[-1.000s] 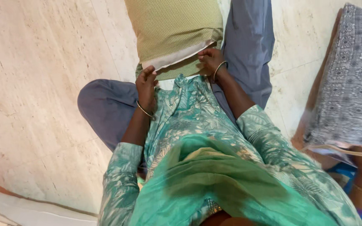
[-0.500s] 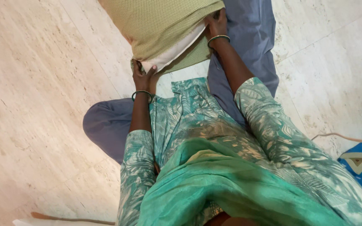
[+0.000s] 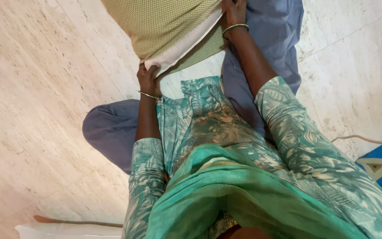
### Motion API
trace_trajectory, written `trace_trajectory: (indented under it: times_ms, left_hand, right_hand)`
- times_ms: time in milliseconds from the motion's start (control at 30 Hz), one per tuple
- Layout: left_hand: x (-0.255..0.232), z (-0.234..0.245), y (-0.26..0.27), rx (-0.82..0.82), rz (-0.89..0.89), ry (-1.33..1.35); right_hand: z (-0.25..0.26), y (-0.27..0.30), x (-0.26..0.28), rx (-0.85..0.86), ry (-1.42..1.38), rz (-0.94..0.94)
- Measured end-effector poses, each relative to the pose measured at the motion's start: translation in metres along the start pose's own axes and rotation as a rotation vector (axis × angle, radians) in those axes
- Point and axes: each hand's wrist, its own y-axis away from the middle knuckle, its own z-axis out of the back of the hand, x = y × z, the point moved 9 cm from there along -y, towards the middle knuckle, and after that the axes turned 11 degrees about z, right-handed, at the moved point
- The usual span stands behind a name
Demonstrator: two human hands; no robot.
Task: The person sits on the floor and inserts a white pillow into a patterned pillowcase. They align the pillow, tuck it into the case, and smooth the case over the pillow. The person then repeats the process with a second pillow and a green pillowcase.
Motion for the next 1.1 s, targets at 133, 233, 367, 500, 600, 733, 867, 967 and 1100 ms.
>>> trace_trajectory:
  times_ms: [133, 233, 367, 500, 600, 733, 867, 967, 1100]
  left_hand:
    - [-0.002, -0.020, 0.015, 0.065, -0.029, 0.077]
    - [0.004, -0.016, 0.008, 0.026, -0.045, -0.013]
    - [0.003, 0.020, -0.017, -0.068, -0.174, -0.288]
    - [0.003, 0.061, -0.036, -0.174, -0.189, -0.449]
    - [0.001, 0.067, -0.040, -0.077, -0.137, -0.342]
    - [-0.043, 0.092, -0.032, -0.385, -0.124, -1.082]
    - [-0.066, 0.093, -0.021, -0.476, -0.220, -1.090]
    - [-0.068, 0.067, -0.011, -0.389, -0.350, -1.112]
    - [-0.051, 0.038, 0.004, -0.059, -0.159, -0.568]
  right_hand:
    - [-0.005, 0.009, 0.006, 0.019, 0.000, 0.094]
    - [-0.007, 0.004, 0.007, 0.089, -0.007, 0.128]
    - [-0.023, 0.006, 0.005, 0.236, -0.139, 0.037]
    - [-0.041, 0.017, 0.034, 0.254, -0.059, 0.103]
    - [-0.055, 0.030, 0.054, 0.281, -0.154, 0.059]
    - [-0.067, 0.039, 0.070, 0.392, 0.039, 0.173]
    - [-0.058, 0.034, 0.058, 0.320, 0.132, 0.180]
    - [-0.044, 0.026, 0.032, 0.242, 0.143, 0.006]
    - [-0.031, 0.027, 0.006, 0.121, -0.137, -0.159]
